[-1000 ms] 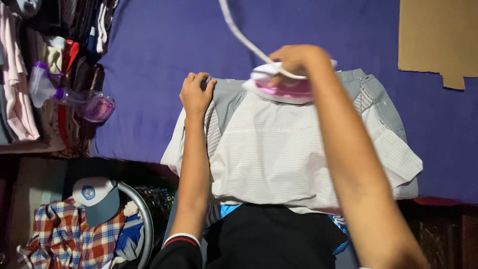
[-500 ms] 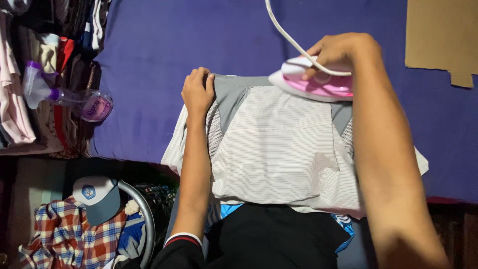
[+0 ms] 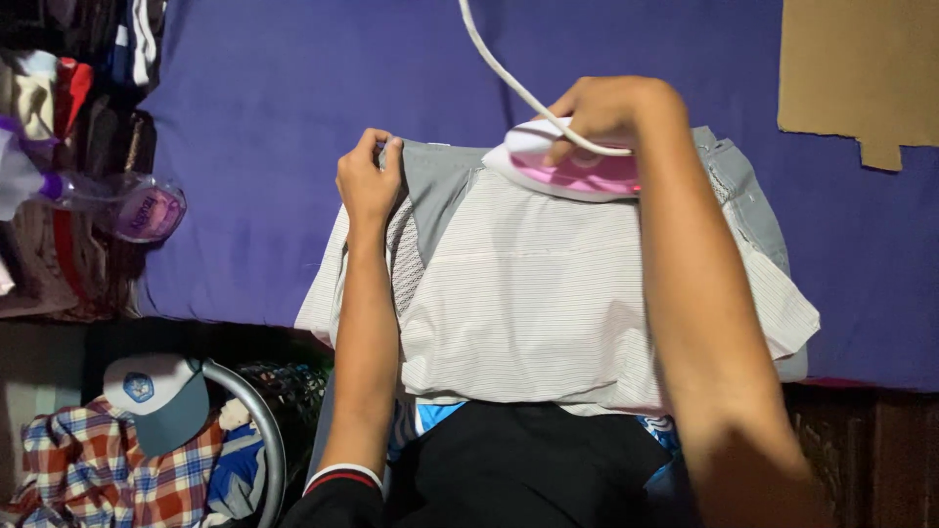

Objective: Ironing a short-sleeved collared shirt on a flat surface.

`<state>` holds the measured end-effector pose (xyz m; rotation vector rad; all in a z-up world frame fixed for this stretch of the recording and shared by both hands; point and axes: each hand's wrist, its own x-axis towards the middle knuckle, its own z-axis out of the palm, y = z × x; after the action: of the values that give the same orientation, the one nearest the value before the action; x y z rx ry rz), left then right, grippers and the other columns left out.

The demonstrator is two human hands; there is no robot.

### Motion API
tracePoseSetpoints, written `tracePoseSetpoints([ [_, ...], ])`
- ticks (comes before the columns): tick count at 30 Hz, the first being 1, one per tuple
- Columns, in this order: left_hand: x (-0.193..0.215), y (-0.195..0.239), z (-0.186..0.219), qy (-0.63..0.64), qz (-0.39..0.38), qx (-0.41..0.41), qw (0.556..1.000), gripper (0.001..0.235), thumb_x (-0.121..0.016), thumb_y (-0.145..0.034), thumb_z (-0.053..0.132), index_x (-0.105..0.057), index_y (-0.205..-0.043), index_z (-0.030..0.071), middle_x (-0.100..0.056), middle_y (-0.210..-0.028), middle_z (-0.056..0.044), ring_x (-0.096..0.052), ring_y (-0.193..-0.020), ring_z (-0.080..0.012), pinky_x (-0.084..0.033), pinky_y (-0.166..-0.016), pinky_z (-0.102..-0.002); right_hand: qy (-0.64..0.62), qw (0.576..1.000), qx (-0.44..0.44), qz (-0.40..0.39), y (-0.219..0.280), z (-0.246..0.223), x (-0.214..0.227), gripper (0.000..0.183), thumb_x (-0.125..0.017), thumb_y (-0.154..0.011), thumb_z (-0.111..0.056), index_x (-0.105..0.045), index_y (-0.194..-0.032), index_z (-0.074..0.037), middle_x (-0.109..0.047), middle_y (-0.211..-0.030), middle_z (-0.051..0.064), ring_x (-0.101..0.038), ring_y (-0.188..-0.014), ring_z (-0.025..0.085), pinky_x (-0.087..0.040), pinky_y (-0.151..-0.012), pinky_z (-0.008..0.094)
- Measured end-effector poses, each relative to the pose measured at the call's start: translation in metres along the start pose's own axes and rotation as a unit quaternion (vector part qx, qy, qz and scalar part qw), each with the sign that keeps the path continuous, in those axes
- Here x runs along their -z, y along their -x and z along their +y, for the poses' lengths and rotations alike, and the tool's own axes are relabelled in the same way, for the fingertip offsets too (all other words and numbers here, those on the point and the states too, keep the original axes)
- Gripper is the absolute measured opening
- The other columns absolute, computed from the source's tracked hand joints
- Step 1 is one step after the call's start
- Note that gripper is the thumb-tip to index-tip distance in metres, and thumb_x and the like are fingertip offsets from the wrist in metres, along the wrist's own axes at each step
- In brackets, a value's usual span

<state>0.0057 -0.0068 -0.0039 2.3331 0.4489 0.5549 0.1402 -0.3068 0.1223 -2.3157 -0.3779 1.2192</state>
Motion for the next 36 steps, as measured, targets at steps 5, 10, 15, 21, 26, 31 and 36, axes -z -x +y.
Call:
tracePoseSetpoints([
  [5, -0.001, 0.002, -0.005, 0.039, 0.018, -0.015, 0.999, 0.020, -0.075, -0.093, 0.028, -0.073, -0.097, 0.008, -0.073, -0.079, -0.013, -0.072, -0.072, -0.0300, -0.053, -0.066, -0.040, 0.032, 0.999, -0.010, 0.017, -0.002, -0.042, -0.016, 0.048, -0.087, -0.072, -0.026, -0.080, -0.119, -0.024, -0.076, -0.084, 0.004, -0.066, -0.068, 0.013, -0.051, -0.063, 0.036],
  [10, 0.002, 0.004, -0.003, 0.052, 0.033, -0.059, 0.996, 0.018, -0.076, -0.093, 0.025, -0.073, -0.096, 0.007, -0.073, -0.079, -0.012, -0.071, -0.070, -0.0284, -0.053, -0.065, -0.039, 0.063, 0.998, 0.008, 0.015, -0.022, -0.063, -0.036, 0.051, -0.088, -0.070, -0.026, -0.078, -0.120, -0.032, -0.076, -0.090, 0.001, -0.069, -0.077, 0.016, -0.053, -0.067, 0.037],
  [15, -0.001, 0.002, -0.006, 0.068, 0.013, -0.030, 0.997, 0.019, -0.076, -0.092, 0.023, -0.073, -0.094, 0.005, -0.069, -0.071, -0.012, -0.065, -0.058, -0.0265, -0.049, -0.058, -0.038, 0.112, 0.992, 0.058, -0.002, -0.043, -0.076, -0.059, 0.049, -0.086, -0.070, -0.026, -0.081, -0.118, -0.038, -0.079, -0.097, 0.002, -0.070, -0.088, 0.023, -0.053, -0.073, 0.043],
  [21, -0.003, 0.002, -0.014, 0.151, 0.075, -0.045, 0.985, 0.015, -0.055, -0.107, 0.015, -0.062, -0.108, 0.003, -0.070, -0.078, -0.012, -0.070, -0.065, -0.0229, -0.052, -0.061, -0.036, 0.140, 0.983, 0.084, 0.087, -0.034, -0.097, -0.072, 0.057, -0.090, -0.066, -0.040, -0.073, -0.121, -0.043, -0.075, -0.113, 0.004, -0.071, -0.100, 0.027, -0.056, -0.086, 0.043],
  [26, -0.001, 0.003, -0.008, 0.135, 0.048, 0.005, 0.990, 0.015, -0.053, -0.107, 0.016, -0.057, -0.109, 0.002, -0.068, -0.073, -0.017, -0.068, -0.062, -0.0312, -0.051, -0.062, -0.040, 0.132, 0.972, 0.090, 0.172, -0.038, -0.095, -0.080, 0.050, -0.085, -0.069, -0.042, -0.076, -0.119, -0.043, -0.075, -0.114, 0.007, -0.071, -0.104, 0.032, -0.054, -0.093, 0.045],
  [31, 0.002, 0.006, -0.004, 0.059, 0.033, -0.032, 0.997, 0.017, -0.055, -0.105, 0.020, -0.058, -0.109, 0.004, -0.072, -0.081, -0.019, -0.072, -0.076, -0.0392, -0.052, -0.066, -0.048, 0.138, 0.950, 0.141, 0.244, -0.028, -0.093, -0.089, 0.050, -0.088, -0.067, -0.049, -0.078, -0.114, -0.036, -0.076, -0.106, 0.010, -0.070, -0.100, 0.032, -0.053, -0.092, 0.045],
  [36, -0.002, 0.007, -0.007, 0.012, 0.014, -0.045, 0.999, 0.017, -0.056, -0.105, 0.022, -0.058, -0.108, 0.006, -0.074, -0.083, -0.017, -0.072, -0.078, -0.0395, -0.052, -0.068, -0.049, 0.173, 0.932, 0.164, 0.273, -0.023, -0.092, -0.096, 0.046, -0.084, -0.073, -0.056, -0.079, -0.113, -0.033, -0.076, -0.098, 0.011, -0.071, -0.095, 0.032, -0.054, -0.085, 0.046],
])
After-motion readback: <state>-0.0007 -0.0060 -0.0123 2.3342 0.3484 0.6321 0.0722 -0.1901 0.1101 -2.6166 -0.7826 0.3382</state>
